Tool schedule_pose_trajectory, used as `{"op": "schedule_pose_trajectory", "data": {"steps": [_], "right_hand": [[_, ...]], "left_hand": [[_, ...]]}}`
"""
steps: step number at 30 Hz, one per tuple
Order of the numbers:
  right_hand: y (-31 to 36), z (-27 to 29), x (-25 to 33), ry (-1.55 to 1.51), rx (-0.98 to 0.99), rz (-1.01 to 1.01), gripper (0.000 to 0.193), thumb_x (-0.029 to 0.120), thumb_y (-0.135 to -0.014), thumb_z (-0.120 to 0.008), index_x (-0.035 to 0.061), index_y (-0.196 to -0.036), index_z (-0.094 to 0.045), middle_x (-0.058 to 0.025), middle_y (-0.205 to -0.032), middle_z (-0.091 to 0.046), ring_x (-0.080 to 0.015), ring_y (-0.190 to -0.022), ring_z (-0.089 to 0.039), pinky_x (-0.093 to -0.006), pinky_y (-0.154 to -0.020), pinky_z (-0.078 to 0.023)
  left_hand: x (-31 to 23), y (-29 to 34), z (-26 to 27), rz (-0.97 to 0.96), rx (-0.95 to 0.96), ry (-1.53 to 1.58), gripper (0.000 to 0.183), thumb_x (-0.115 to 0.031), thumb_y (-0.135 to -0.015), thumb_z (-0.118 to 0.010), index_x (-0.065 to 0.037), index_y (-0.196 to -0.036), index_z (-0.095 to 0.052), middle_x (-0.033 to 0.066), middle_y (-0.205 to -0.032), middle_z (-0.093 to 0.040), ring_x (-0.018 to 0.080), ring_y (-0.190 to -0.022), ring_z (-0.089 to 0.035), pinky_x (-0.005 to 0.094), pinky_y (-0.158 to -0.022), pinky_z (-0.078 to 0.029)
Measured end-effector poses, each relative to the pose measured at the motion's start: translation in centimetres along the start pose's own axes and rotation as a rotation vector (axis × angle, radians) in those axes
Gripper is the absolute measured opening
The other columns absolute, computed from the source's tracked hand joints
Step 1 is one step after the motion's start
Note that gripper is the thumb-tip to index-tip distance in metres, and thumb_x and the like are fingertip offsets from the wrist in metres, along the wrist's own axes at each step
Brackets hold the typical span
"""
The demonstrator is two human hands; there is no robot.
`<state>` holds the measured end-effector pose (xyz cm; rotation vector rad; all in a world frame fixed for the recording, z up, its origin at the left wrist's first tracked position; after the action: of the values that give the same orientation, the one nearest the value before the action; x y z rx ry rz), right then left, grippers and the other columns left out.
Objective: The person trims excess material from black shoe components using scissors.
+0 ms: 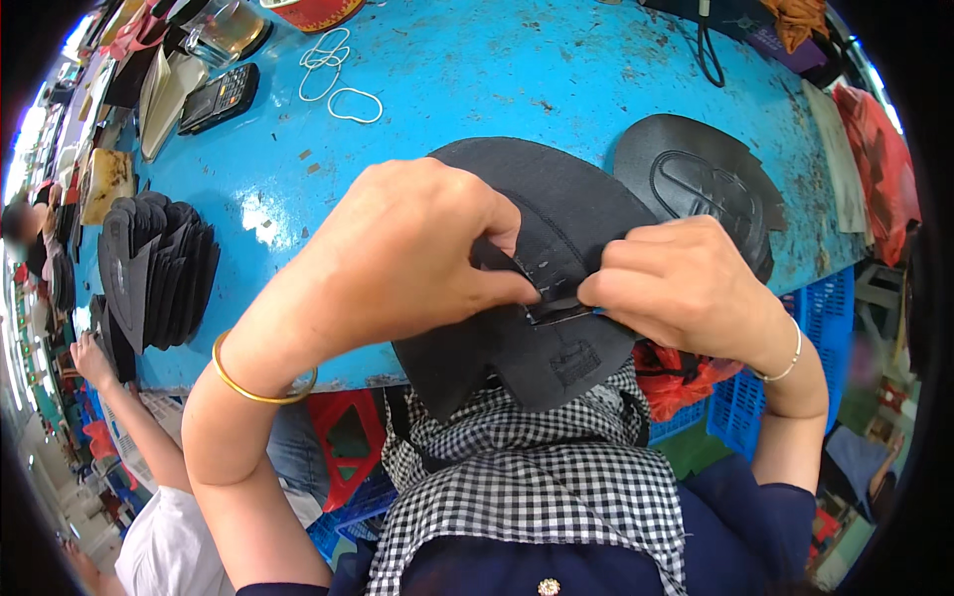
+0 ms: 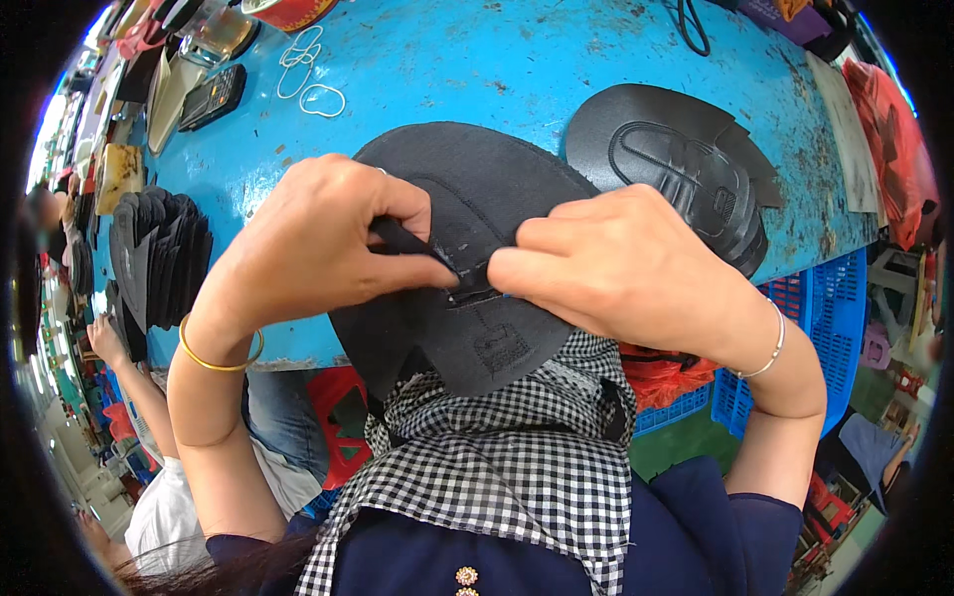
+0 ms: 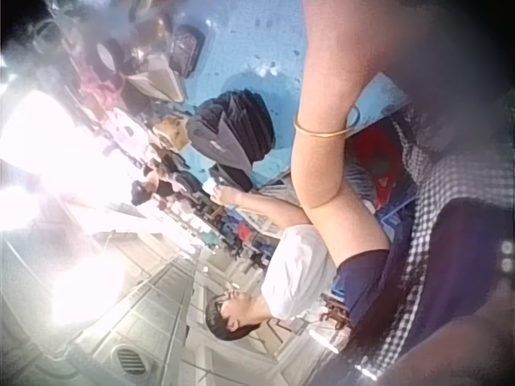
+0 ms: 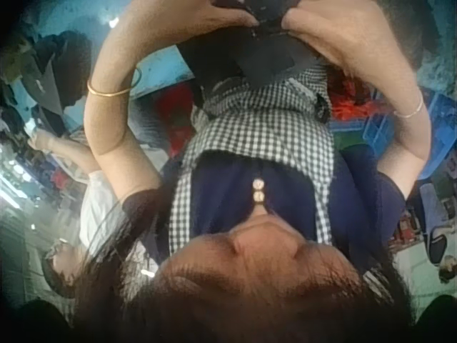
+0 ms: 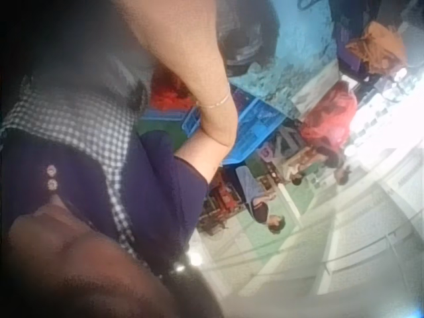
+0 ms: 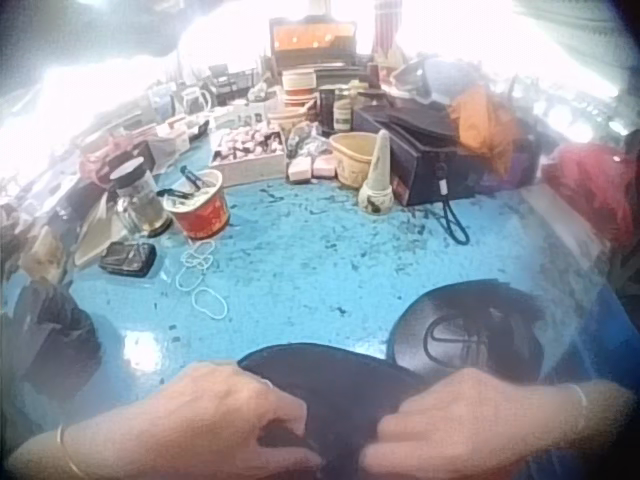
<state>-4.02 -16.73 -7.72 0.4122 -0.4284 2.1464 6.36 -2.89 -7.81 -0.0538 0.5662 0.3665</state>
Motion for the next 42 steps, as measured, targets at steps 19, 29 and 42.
{"op": "schedule_pose_trajectory", "data": {"steps": [19, 29, 42], "right_hand": [[-3.2, 1.6, -1.8, -0.010, 0.144, -0.211, 0.024, 0.022, -0.083, -0.076, 0.0090, -0.098, -0.062, -0.0058, -0.082, -0.066, -0.0273, -0.074, -0.066, -0.0380, -0.060, -0.049], [-3.8, 1.2, -1.0, -0.016, -0.093, -0.122, 0.028, 0.034, -0.088, -0.074, 0.0090, -0.093, -0.061, -0.0073, -0.069, -0.063, -0.0291, -0.063, -0.064, -0.0390, -0.055, -0.047], [-2.8, -1.5, 3.8, 0.162, -0.147, -0.142, 0.025, 0.013, -0.082, -0.070, 0.0002, -0.104, -0.069, -0.0146, -0.095, -0.075, -0.0184, -0.054, -0.060, -0.0296, -0.050, -0.049]], "left_hand": [[1.5, 0.2, 0.3, 0.083, 0.169, 0.199, 0.011, -0.013, -0.084, -0.072, -0.005, -0.090, -0.068, 0.0093, -0.062, -0.056, 0.0221, -0.054, -0.051, 0.0341, -0.053, -0.041], [2.8, 2.2, 0.7, 0.126, -0.099, 0.457, 0.014, -0.014, -0.091, -0.068, -0.001, -0.093, -0.064, -0.0009, -0.070, -0.058, 0.0084, -0.063, -0.053, 0.0274, -0.058, -0.043], [0.7, 6.6, 5.3, 0.202, -0.489, 0.883, 0.016, -0.012, -0.091, -0.067, 0.002, -0.097, -0.064, 0.0023, -0.075, -0.058, 0.0052, -0.053, -0.047, 0.0200, -0.048, -0.029]]}}
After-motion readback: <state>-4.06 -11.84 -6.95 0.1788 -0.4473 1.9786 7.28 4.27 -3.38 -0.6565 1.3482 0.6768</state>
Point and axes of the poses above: each hand's wrist, its own y-axis away from the middle knuckle, its own z-axis out of the back of the hand, x = y × z, the point moved 6 cm from there along -y, towards the middle knuckle
